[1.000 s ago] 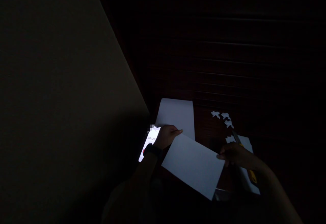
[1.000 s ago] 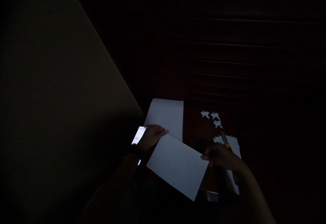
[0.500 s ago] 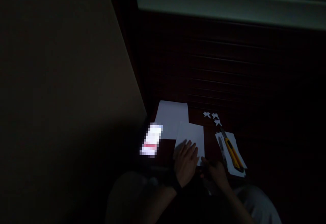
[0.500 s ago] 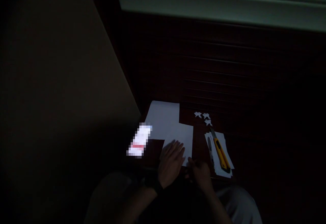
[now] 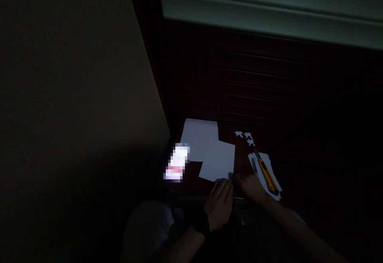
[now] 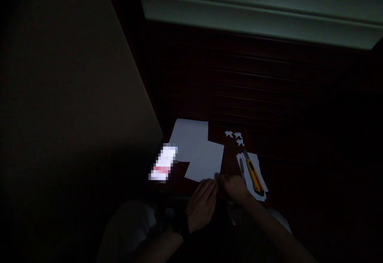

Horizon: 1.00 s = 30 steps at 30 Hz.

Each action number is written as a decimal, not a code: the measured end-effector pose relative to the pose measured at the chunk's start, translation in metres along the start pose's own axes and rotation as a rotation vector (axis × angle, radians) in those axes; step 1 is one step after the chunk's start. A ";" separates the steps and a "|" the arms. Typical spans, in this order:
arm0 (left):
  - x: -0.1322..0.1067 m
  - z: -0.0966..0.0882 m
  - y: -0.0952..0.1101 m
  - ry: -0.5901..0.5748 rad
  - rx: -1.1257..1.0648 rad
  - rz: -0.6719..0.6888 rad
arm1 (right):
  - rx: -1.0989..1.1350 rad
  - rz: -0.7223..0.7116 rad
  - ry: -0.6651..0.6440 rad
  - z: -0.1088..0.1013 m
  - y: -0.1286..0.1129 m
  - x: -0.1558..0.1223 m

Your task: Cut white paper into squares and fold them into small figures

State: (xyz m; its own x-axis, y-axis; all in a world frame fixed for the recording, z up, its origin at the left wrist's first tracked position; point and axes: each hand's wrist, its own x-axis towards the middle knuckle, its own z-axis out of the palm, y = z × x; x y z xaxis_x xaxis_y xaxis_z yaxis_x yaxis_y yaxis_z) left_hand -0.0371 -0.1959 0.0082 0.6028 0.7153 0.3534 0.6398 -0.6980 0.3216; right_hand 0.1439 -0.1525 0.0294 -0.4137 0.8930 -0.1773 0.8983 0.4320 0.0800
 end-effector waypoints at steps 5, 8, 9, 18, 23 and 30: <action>-0.003 0.013 0.010 -0.052 0.023 -0.079 | -0.020 -0.144 -0.020 -0.009 0.012 0.006; 0.001 0.013 0.009 -0.072 0.027 -0.077 | -0.063 -0.225 -0.020 -0.013 0.018 0.009; 0.001 0.013 0.008 -0.076 0.026 -0.072 | -0.074 -0.243 -0.022 -0.013 0.019 0.010; 0.002 0.012 0.008 -0.052 0.068 -0.075 | -0.109 -0.307 -0.028 -0.011 0.028 0.021; 0.001 0.017 0.006 -0.036 0.117 -0.061 | -0.131 -0.257 -0.062 -0.017 0.034 0.028; 0.000 0.022 0.003 -0.052 0.124 -0.050 | -0.135 -0.195 -0.087 -0.022 0.032 0.043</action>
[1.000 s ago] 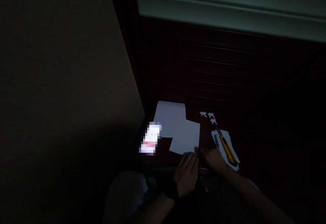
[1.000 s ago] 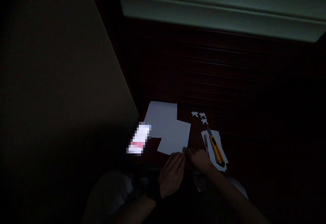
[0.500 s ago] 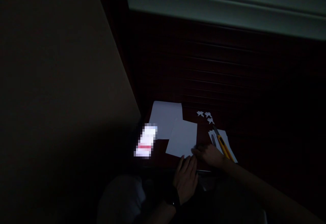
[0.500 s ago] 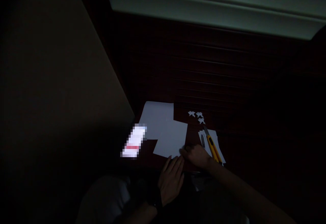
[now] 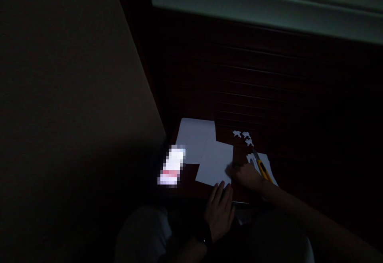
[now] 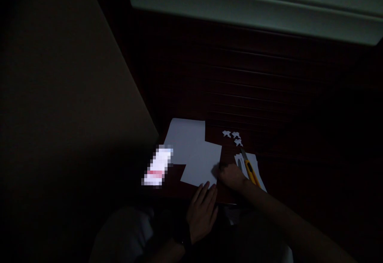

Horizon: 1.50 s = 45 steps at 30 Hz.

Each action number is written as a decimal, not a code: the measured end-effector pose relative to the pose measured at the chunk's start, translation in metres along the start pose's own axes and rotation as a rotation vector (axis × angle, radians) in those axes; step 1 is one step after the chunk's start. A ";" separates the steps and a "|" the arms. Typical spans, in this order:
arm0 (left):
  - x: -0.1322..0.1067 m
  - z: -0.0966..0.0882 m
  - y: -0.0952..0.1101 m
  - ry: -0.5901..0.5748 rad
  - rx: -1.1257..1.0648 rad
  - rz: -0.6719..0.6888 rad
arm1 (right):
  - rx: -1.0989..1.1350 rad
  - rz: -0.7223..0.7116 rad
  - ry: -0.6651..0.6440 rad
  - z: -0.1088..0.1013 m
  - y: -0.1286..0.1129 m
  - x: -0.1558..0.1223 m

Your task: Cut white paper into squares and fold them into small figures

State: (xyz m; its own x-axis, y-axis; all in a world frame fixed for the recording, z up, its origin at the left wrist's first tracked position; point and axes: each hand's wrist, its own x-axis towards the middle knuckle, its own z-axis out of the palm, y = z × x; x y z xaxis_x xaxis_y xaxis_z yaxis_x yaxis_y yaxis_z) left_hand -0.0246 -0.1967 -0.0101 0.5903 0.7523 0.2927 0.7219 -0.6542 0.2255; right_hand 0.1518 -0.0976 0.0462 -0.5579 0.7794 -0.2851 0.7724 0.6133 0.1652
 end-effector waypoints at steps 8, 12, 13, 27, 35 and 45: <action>0.000 -0.003 -0.004 0.010 0.007 0.029 | 0.012 0.068 -0.031 0.000 -0.002 0.013; 0.001 -0.008 -0.001 0.020 0.004 0.030 | 0.004 0.111 -0.046 -0.006 0.002 0.017; 0.001 -0.008 -0.001 0.025 0.006 0.028 | 0.001 0.121 -0.049 -0.008 0.005 0.019; 0.001 0.000 -0.007 -0.031 0.012 0.048 | -0.041 0.246 -0.026 -0.008 0.053 0.053; 0.005 -0.004 -0.008 -0.033 0.001 0.037 | -0.041 0.402 0.000 0.007 0.070 0.057; 0.044 -0.019 -0.012 0.053 -0.040 -0.095 | -0.027 0.402 0.008 0.007 0.077 0.060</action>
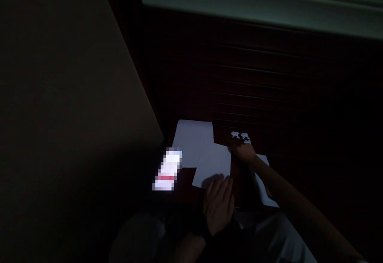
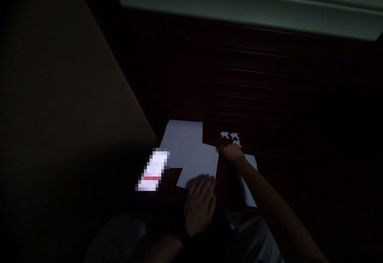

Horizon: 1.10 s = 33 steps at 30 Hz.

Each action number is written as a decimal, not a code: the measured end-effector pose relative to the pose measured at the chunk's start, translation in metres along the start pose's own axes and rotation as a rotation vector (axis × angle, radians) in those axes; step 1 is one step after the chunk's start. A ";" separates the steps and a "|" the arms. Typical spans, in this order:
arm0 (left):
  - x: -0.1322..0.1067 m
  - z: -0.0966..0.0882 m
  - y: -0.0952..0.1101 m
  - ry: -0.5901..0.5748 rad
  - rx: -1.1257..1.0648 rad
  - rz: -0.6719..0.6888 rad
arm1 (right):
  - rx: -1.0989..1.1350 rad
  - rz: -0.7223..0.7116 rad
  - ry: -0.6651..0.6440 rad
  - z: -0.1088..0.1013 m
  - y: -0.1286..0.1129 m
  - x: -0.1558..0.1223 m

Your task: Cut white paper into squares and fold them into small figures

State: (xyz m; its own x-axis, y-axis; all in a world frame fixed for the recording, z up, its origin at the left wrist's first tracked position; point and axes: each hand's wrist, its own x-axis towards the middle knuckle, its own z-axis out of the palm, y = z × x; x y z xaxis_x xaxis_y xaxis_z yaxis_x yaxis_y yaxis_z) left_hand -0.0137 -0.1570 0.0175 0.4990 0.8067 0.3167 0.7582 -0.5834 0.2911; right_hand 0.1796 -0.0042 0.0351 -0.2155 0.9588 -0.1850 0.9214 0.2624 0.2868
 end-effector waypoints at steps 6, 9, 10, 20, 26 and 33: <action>0.109 0.015 -0.052 0.068 0.091 -0.044 | -0.010 -0.039 0.012 0.004 0.004 0.003; 0.126 0.032 -0.072 0.023 0.109 -0.056 | -0.012 -0.089 0.016 0.005 0.010 0.005; 0.126 0.037 -0.076 0.013 0.113 -0.056 | -0.011 -0.113 0.015 0.006 0.012 0.006; 0.125 0.046 -0.075 -0.014 0.123 -0.051 | 0.023 -0.350 -0.005 0.013 0.012 -0.014; 0.125 0.048 -0.076 -0.025 0.113 -0.057 | 0.041 -0.406 -0.006 0.015 0.009 -0.030; 0.124 0.047 -0.075 -0.021 0.109 -0.055 | 0.052 -0.464 0.044 0.019 0.005 -0.042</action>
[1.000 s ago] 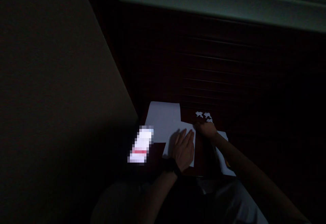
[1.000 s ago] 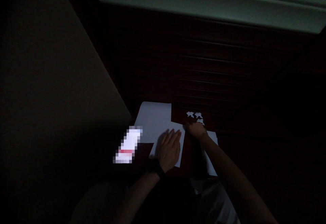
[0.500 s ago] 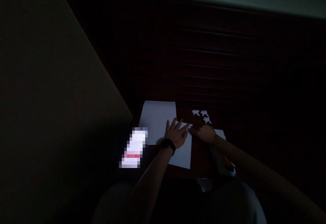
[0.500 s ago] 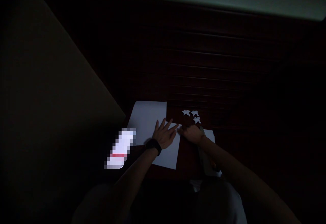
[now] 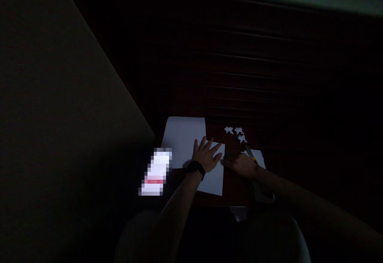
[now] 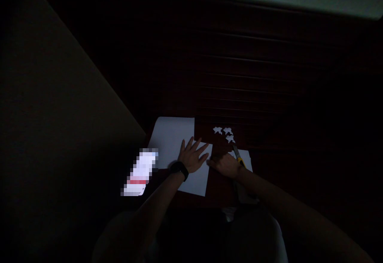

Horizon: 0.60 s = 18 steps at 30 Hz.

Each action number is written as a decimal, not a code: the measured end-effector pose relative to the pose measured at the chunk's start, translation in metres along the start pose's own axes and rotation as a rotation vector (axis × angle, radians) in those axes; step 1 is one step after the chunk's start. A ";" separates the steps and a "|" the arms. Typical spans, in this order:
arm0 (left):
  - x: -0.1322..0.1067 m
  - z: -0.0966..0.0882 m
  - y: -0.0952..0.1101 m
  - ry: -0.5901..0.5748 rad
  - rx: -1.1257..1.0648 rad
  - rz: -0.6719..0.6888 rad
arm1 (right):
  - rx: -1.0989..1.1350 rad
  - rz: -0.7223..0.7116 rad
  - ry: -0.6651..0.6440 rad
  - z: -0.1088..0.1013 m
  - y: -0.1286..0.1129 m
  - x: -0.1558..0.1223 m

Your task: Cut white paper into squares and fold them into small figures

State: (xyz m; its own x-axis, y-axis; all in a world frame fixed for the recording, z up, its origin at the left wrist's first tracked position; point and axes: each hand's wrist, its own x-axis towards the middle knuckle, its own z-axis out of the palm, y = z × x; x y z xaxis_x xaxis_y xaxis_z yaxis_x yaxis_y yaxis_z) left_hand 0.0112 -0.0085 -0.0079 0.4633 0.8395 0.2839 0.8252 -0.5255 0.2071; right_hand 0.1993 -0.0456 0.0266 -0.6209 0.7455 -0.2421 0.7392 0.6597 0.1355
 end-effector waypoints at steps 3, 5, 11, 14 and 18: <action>0.000 -0.001 0.001 -0.002 0.001 -0.005 | -0.014 -0.031 -0.017 0.000 -0.006 -0.004; 0.001 -0.002 0.001 -0.005 0.002 -0.006 | -0.018 -0.072 -0.017 -0.002 -0.012 -0.008; -0.001 -0.003 0.002 0.002 -0.001 -0.002 | 0.033 -0.253 0.040 -0.003 -0.045 -0.030; 0.001 -0.007 0.003 0.011 0.007 0.011 | 0.081 -0.396 0.080 0.005 -0.073 -0.048; 0.002 -0.020 0.008 0.022 0.026 0.087 | 0.235 -0.332 0.171 0.011 -0.101 -0.066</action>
State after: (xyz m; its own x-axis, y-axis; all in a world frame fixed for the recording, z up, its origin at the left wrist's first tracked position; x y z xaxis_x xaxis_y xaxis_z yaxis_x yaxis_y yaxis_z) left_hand 0.0126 -0.0134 0.0129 0.5270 0.7873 0.3200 0.7903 -0.5925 0.1562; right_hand 0.1688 -0.1622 0.0183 -0.8542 0.5152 -0.0703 0.5196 0.8412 -0.1497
